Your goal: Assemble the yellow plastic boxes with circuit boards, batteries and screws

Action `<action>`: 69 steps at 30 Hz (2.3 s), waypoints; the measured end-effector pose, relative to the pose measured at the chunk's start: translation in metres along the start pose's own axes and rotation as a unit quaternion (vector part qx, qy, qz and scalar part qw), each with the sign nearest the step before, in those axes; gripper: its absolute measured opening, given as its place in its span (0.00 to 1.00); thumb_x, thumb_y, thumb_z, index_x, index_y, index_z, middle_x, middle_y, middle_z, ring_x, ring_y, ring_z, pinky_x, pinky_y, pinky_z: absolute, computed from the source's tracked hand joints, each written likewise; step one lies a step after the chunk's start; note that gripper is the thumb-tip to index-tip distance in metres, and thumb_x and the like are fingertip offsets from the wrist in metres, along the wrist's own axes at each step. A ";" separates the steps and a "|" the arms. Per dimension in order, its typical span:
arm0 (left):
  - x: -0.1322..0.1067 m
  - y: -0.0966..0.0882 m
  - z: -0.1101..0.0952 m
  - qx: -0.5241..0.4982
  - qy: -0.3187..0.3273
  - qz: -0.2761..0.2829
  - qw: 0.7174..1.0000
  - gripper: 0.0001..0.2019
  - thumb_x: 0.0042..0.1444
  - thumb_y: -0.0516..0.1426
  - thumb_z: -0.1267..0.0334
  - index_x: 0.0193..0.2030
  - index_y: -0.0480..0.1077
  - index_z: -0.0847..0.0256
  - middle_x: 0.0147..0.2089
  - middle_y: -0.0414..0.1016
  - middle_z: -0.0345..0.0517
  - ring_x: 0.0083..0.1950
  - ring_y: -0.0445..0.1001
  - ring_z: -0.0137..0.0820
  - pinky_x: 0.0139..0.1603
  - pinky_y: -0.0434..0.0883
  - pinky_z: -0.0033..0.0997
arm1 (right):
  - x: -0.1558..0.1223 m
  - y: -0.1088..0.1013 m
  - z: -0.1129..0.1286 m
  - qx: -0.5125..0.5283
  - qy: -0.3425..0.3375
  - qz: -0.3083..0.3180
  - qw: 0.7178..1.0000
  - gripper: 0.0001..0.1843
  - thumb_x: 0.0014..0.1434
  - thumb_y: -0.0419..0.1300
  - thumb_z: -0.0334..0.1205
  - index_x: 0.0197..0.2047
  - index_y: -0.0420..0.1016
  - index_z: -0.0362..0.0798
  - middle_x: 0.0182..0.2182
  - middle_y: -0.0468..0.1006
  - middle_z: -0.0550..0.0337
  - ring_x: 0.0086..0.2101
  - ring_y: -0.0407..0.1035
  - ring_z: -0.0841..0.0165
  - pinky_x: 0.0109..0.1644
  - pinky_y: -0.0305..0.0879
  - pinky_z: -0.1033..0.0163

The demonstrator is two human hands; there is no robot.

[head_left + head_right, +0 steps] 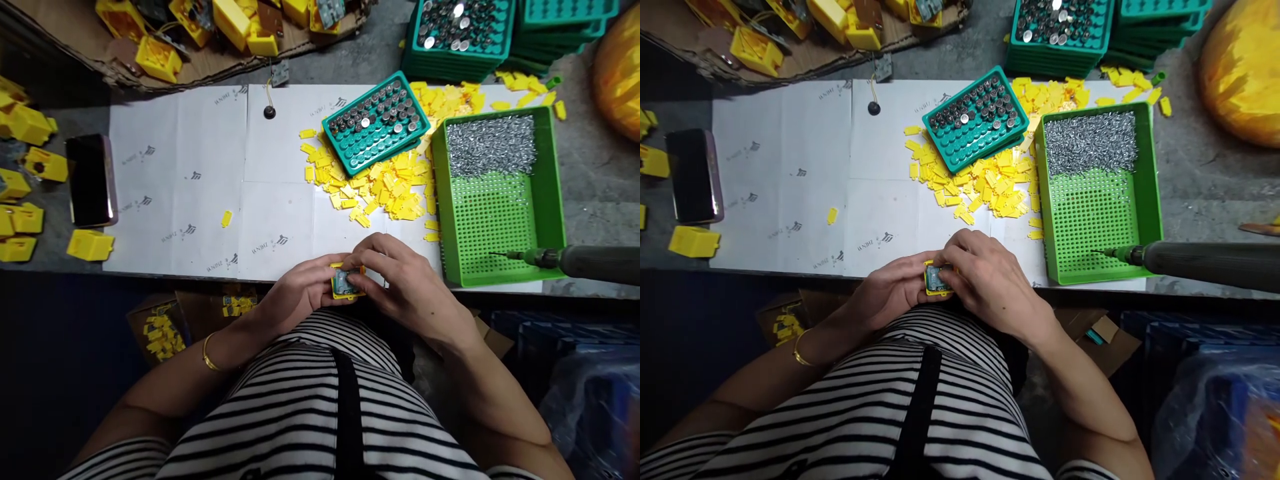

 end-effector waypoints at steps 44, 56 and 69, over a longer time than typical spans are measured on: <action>0.003 -0.008 0.000 0.013 0.051 -0.070 0.996 0.17 0.60 0.55 0.63 0.55 0.70 0.63 0.55 0.74 0.53 0.51 0.73 0.35 0.50 0.71 0.34 | 0.007 0.002 0.001 -0.028 -0.017 -0.022 0.999 0.04 0.64 0.56 0.36 0.42 0.71 0.47 0.45 0.72 0.50 0.45 0.64 0.60 0.49 0.61 0.53; -0.002 -0.002 -0.009 0.048 0.060 -0.024 0.997 0.22 0.57 0.58 0.64 0.59 0.68 0.62 0.54 0.75 0.54 0.54 0.74 0.40 0.50 0.74 0.38 | 0.014 -0.007 0.011 -0.086 -0.061 -0.057 0.993 0.08 0.65 0.55 0.36 0.38 0.75 0.48 0.40 0.74 0.54 0.37 0.64 0.65 0.42 0.59 0.57; 0.001 -0.014 -0.009 0.089 0.093 -0.068 0.989 0.25 0.55 0.60 0.66 0.60 0.66 0.61 0.53 0.76 0.51 0.52 0.75 0.36 0.50 0.73 0.34 | 0.003 0.008 0.006 -0.075 0.000 -0.113 0.991 0.10 0.65 0.54 0.35 0.44 0.76 0.48 0.38 0.73 0.52 0.38 0.64 0.62 0.41 0.62 0.55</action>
Point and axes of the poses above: each hand's wrist, its own x-axis towards the middle knuckle, its own y-axis out of the palm, z = x × y, the point moved 7 cm from there along x, towards the middle knuckle
